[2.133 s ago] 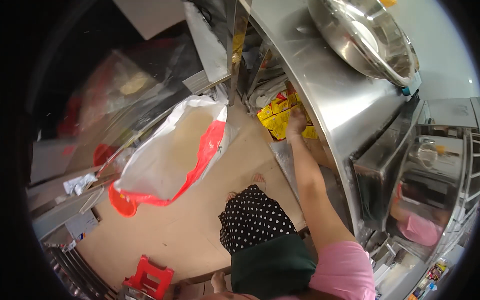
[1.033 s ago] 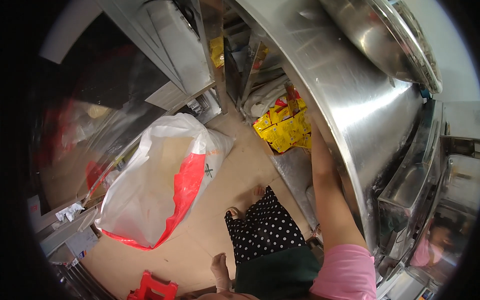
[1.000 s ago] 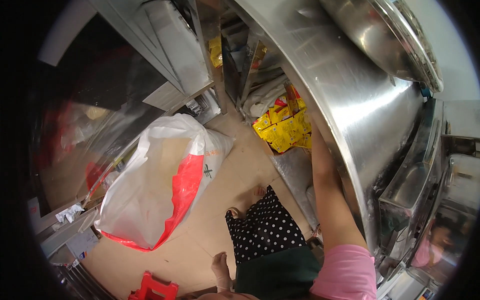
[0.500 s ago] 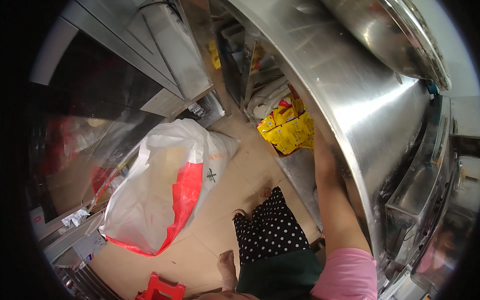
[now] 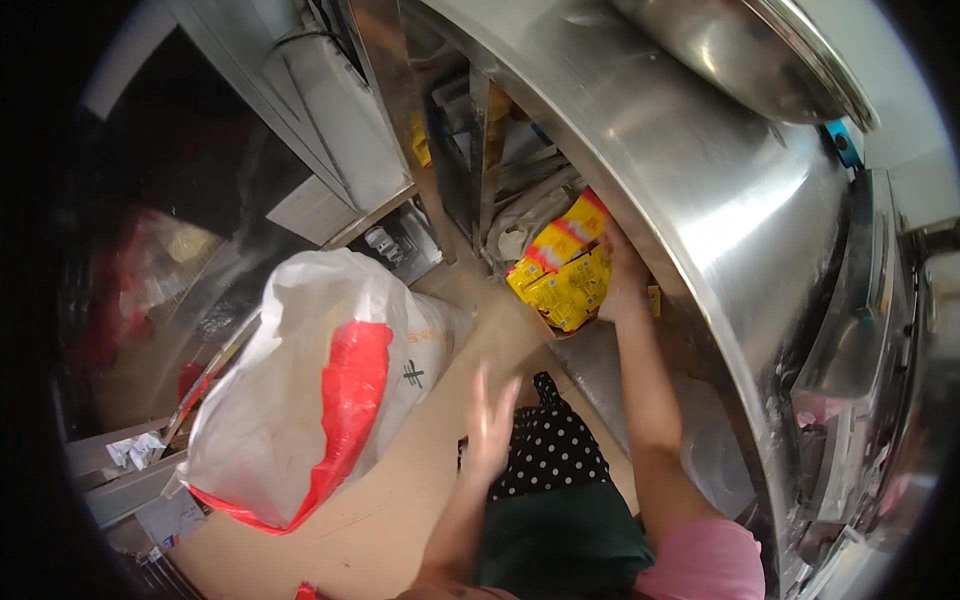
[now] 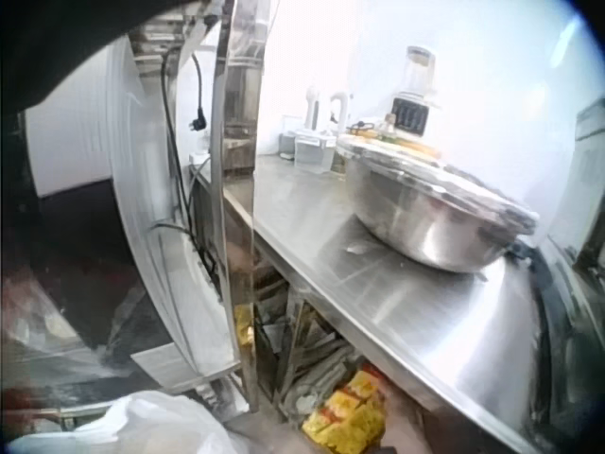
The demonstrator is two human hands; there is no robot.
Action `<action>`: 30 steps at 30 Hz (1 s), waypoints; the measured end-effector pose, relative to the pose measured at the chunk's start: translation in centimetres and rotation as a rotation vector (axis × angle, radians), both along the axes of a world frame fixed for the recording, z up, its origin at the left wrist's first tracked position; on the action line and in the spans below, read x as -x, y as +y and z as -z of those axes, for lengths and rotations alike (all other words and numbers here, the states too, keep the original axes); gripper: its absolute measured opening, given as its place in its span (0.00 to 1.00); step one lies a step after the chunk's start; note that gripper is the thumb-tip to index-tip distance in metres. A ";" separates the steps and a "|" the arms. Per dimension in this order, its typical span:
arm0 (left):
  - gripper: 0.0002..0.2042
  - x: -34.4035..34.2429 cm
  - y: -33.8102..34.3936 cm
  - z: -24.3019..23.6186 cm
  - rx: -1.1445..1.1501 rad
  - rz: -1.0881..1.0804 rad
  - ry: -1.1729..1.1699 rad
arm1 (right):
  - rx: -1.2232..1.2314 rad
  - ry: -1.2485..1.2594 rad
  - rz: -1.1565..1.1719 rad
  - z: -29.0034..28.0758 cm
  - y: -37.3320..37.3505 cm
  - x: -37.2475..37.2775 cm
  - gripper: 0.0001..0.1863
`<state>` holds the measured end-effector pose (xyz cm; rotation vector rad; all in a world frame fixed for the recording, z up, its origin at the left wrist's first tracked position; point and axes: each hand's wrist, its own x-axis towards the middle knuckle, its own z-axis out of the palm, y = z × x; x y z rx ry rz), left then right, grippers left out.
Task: The person mixes a light-colored liquid in a small saucepan with a whisk, then uses shears to open a small yellow packet and pours the contents into the saucepan. After stirring the mixture, the person pours it from the saucepan into a large industrial dough mixer and closes the safety cage.
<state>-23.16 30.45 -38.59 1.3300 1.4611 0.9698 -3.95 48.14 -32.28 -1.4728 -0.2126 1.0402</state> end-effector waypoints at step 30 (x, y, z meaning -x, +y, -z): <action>0.09 -5.4 15.2 5.5 -0.090 0.446 -0.295 | -0.589 -0.728 -0.764 6.0 -2.1 -0.1 0.08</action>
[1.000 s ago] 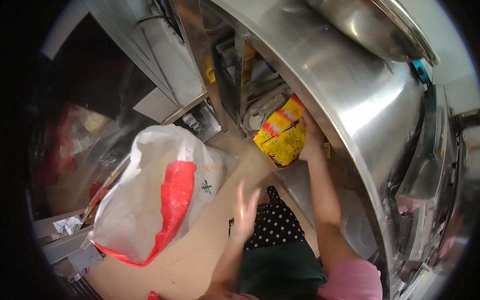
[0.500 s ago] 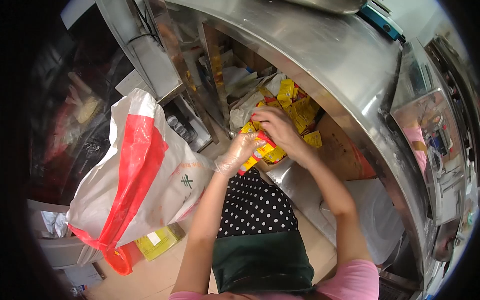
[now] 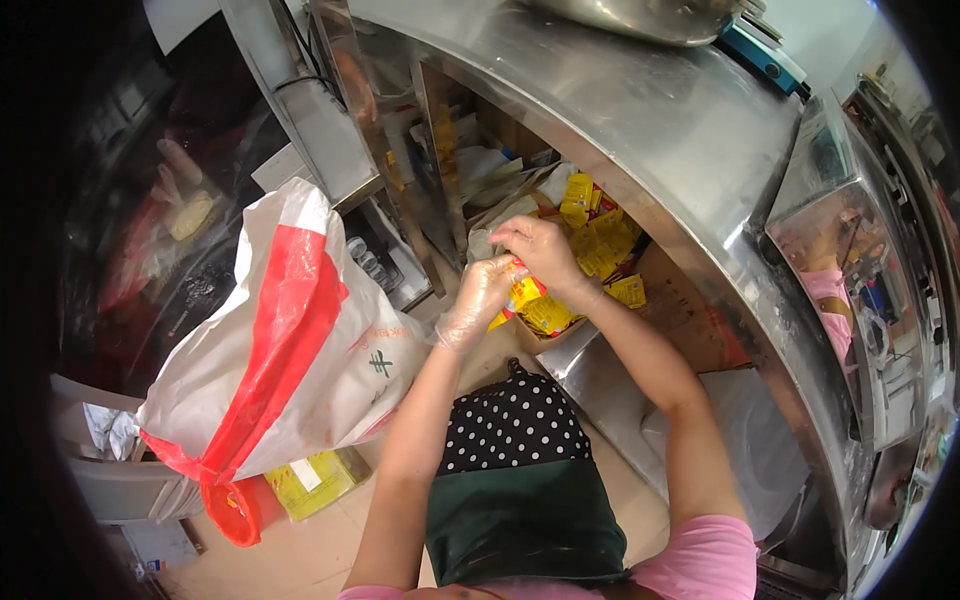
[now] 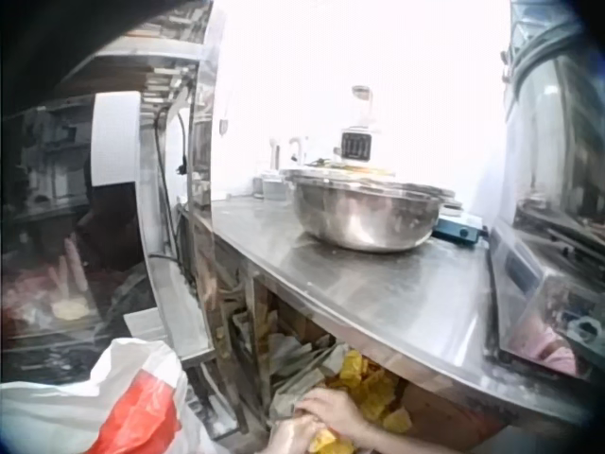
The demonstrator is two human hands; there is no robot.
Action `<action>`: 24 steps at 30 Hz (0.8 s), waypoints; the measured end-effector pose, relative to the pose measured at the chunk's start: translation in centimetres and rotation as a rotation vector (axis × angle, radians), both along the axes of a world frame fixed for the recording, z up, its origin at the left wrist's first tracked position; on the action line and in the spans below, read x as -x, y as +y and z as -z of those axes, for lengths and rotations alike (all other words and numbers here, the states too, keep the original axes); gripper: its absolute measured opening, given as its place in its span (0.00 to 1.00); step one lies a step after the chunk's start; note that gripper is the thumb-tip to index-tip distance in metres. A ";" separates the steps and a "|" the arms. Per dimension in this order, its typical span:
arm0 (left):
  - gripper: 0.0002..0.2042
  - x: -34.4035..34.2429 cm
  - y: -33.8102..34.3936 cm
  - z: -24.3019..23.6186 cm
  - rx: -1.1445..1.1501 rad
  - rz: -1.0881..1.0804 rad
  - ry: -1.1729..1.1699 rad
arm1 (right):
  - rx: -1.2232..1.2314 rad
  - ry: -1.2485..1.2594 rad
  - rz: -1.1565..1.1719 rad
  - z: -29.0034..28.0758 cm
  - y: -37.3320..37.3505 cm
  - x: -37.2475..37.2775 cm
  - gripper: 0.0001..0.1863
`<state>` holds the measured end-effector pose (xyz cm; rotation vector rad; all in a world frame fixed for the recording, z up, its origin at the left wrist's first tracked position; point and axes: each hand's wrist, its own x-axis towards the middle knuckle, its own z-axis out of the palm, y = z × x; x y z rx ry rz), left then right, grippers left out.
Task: The person mixes a light-colored liquid in a small saucepan with a whisk, then uses shears to open a small yellow packet and pours the contents into the saucepan. After stirring the mixture, the person pours it from the saucepan into a large industrial dough mixer and closes the safety cage.
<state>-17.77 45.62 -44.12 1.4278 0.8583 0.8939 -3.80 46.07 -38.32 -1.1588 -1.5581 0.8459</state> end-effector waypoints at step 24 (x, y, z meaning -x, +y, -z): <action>0.17 2.8 -3.8 -7.6 0.245 -0.395 -0.129 | 0.270 -0.325 0.162 -4.8 -1.1 -0.5 0.17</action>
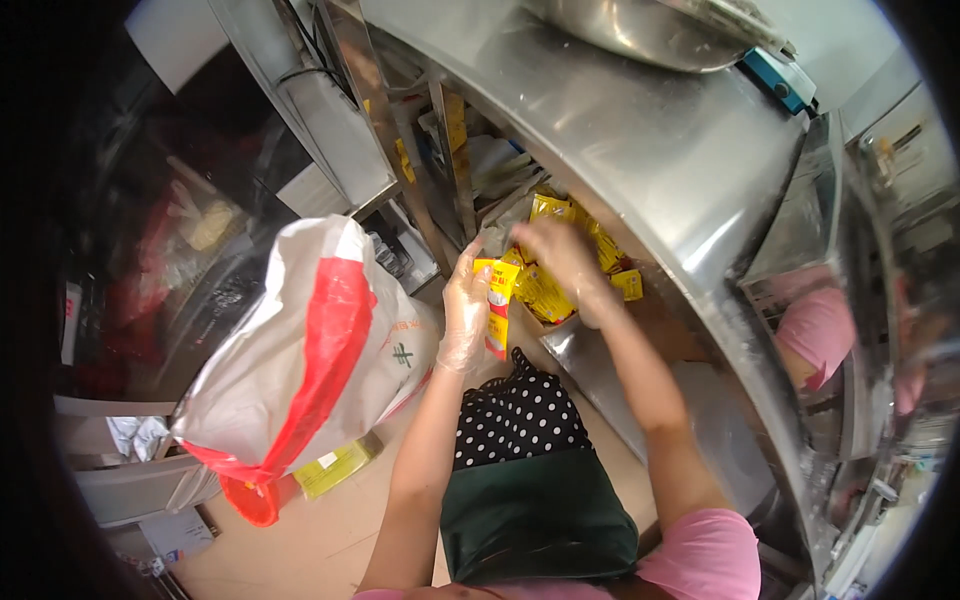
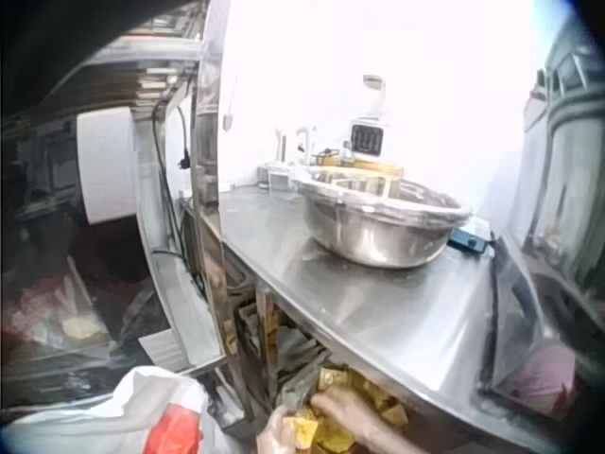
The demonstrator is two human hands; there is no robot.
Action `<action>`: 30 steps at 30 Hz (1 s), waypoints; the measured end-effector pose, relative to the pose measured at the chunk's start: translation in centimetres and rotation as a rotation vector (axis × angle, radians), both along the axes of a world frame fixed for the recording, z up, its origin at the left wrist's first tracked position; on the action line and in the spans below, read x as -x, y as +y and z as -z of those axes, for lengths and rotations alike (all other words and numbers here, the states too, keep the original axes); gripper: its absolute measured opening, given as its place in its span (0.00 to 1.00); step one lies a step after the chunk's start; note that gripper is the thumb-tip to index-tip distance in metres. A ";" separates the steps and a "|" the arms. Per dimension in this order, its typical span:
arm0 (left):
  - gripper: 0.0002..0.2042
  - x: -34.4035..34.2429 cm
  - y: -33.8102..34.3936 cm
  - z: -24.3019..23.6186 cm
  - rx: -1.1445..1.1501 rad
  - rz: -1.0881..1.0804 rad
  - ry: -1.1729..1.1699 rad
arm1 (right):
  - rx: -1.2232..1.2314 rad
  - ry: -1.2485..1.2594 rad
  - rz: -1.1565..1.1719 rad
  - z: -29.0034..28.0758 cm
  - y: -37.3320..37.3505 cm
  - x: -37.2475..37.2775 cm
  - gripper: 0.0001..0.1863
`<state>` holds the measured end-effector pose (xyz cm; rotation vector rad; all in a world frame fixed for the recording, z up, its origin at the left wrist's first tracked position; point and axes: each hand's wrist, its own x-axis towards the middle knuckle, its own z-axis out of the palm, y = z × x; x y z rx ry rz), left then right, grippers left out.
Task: The person mixes a light-colored liquid in a small saucepan with a whisk, then uses shears to open a small yellow packet and pours the contents into the saucepan. After stirring the mixture, the person pours it from the saucepan into a large industrial dough mixer and closes the safety cage.
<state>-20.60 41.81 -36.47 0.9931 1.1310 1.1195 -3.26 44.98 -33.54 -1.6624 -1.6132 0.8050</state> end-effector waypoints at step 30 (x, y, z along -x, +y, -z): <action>0.07 3.7 -20.1 -47.6 -0.718 1.123 0.514 | 0.242 0.236 -0.448 -44.1 -32.0 -0.4 0.10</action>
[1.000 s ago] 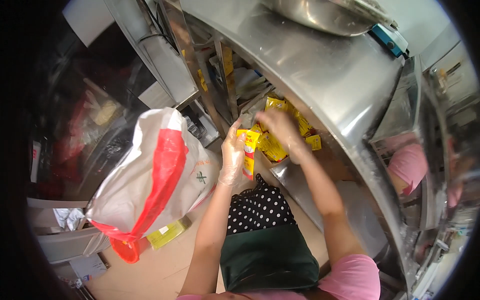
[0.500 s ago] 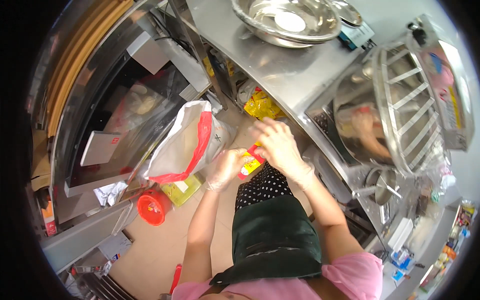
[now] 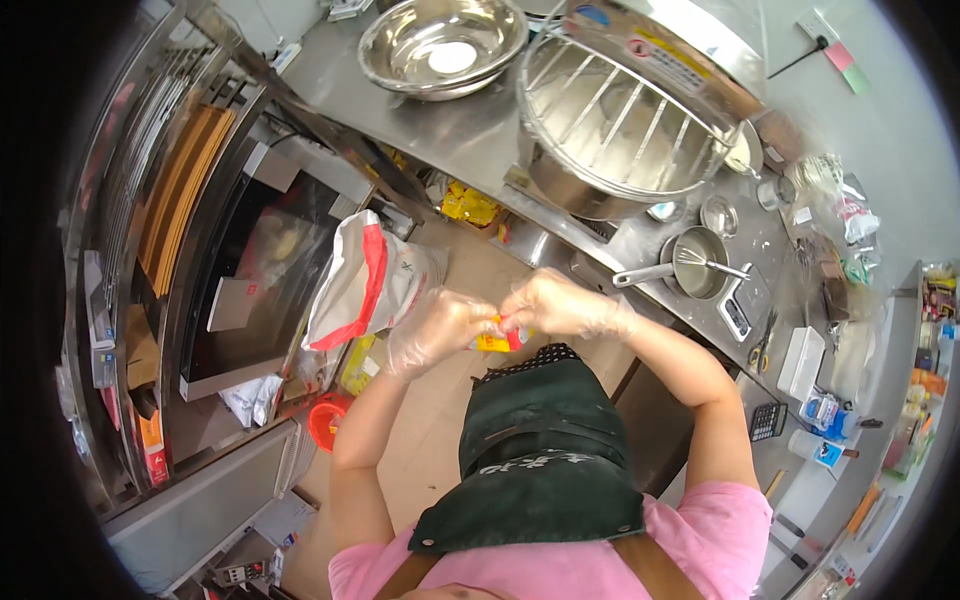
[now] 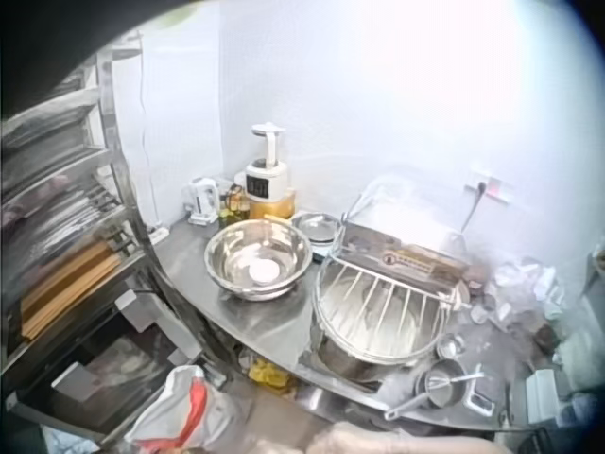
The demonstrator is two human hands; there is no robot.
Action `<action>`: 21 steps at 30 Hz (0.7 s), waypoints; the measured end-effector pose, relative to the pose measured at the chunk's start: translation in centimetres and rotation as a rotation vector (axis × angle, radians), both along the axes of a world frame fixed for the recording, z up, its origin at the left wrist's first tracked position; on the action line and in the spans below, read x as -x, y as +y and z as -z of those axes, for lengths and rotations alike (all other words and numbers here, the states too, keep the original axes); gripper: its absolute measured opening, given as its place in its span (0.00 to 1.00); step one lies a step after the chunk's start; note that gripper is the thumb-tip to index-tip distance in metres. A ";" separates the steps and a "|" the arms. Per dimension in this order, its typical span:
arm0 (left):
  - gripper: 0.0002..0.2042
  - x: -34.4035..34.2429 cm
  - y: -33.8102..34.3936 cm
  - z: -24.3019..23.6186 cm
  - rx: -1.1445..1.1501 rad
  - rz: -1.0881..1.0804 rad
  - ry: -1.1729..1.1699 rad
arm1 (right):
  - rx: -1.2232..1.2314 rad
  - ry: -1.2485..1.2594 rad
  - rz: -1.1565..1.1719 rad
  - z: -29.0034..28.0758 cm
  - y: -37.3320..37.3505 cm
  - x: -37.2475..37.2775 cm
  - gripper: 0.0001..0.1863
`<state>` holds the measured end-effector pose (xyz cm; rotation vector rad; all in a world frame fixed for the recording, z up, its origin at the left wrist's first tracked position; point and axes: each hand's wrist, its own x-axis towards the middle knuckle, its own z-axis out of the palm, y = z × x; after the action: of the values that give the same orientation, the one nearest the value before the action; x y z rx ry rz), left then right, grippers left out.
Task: The person mixes a light-colored liquid in a small saucepan with a whisk, then uses shears to open a small yellow packet and pours the contents into the saucepan. After stirring the mixture, the person pours it from the saucepan into a large industrial dough mixer and closes the safety cage.
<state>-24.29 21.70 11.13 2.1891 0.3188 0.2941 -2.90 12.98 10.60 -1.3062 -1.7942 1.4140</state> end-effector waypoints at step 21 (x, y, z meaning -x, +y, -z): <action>0.10 -12.9 -19.8 8.4 0.083 -0.291 0.188 | 0.087 -0.174 0.077 4.4 -16.6 -12.5 0.09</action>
<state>-11.41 1.89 2.77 2.0904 0.7449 0.2300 9.60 -3.62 6.16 -1.5688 -1.7876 1.3869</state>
